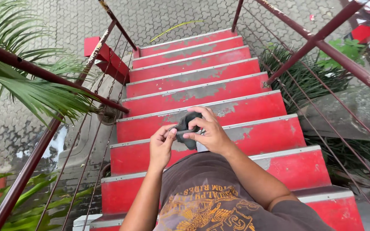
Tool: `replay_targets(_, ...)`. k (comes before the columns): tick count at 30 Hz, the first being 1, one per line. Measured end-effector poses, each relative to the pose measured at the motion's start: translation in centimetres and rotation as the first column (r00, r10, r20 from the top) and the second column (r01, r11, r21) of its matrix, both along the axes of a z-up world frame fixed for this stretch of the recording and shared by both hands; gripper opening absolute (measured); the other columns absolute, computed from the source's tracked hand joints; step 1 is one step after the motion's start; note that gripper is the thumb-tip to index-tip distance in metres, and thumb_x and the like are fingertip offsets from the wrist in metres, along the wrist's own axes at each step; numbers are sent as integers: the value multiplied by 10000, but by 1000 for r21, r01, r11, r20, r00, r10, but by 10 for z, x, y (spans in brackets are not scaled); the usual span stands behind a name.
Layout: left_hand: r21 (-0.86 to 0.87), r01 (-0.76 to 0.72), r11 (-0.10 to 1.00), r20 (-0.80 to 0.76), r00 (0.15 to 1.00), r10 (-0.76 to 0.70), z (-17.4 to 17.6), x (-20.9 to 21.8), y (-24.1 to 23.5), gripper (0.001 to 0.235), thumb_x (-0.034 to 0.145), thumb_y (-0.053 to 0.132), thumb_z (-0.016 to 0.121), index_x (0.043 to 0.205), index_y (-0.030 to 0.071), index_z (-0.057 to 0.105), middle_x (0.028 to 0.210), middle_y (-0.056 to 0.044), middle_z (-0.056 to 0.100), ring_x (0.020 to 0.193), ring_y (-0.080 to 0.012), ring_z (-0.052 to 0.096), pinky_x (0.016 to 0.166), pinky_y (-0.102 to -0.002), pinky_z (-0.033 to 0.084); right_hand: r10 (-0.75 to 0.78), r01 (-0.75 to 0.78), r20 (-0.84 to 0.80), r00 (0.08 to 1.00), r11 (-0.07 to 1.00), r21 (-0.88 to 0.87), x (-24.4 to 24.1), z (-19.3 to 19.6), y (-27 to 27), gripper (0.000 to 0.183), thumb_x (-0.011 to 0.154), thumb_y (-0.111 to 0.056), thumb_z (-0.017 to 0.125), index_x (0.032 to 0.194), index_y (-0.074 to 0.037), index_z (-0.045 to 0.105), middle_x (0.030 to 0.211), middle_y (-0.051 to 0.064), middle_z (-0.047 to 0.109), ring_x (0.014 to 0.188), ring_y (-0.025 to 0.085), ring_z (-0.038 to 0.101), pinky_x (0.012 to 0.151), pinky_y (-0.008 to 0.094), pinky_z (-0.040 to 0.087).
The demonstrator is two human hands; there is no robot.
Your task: The person carries a rag down a flight of stairs to an outdoor sink and washes it under a running faucet.
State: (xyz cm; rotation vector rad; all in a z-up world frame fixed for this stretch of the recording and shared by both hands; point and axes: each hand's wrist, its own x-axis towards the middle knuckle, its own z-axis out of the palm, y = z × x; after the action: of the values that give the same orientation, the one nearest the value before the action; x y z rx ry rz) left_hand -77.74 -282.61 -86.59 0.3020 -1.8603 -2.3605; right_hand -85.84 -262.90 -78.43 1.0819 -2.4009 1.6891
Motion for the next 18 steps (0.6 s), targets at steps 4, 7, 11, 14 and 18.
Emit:
replay_targets(4,-152,-10,988,31,999,14,-53,-63,-13,254,1049,169,634,1196,-20,720,947,-6,674,839,-63,558,734,-244,467,85,-83,31,996,995,-45,-65,-68,-16,285,817,-277,855,913,-97,656,1314,75,632,1259,269,575,1064,430,431)
replay_targets(7,-84,89,992,-92,991,-97,-77,-117,-11,248,1049,155,594,1171,-32,700,1054,-26,740,986,-74,655,887,-253,529,96,-96,64,993,995,7,-107,-98,-15,300,804,-292,869,915,-102,664,1197,36,674,1162,232,623,1046,428,432)
replay_targets(11,-68,104,992,-41,993,-107,-97,-187,-9,255,1054,138,604,1206,-32,716,1020,-48,745,921,-95,640,826,-263,521,-11,14,42,999,998,-59,-169,-124,-10,265,807,-227,869,941,-83,692,1034,44,661,1010,232,614,900,379,490)
replay_targets(14,-116,126,985,-93,986,-137,-85,-220,-2,272,1046,128,620,1246,-36,707,1072,-67,741,969,-110,645,865,-269,520,16,14,175,984,986,-167,-206,-140,-8,234,841,-196,849,976,-79,697,981,28,666,923,183,644,812,323,526)
replay_targets(18,-203,67,977,-147,984,-98,-99,-240,-13,313,1048,154,599,1277,-40,686,1148,-83,748,1065,-118,659,951,-274,526,64,-52,61,996,984,-169,-235,-138,-21,236,813,-165,873,973,-73,727,915,27,658,862,153,628,753,305,507)
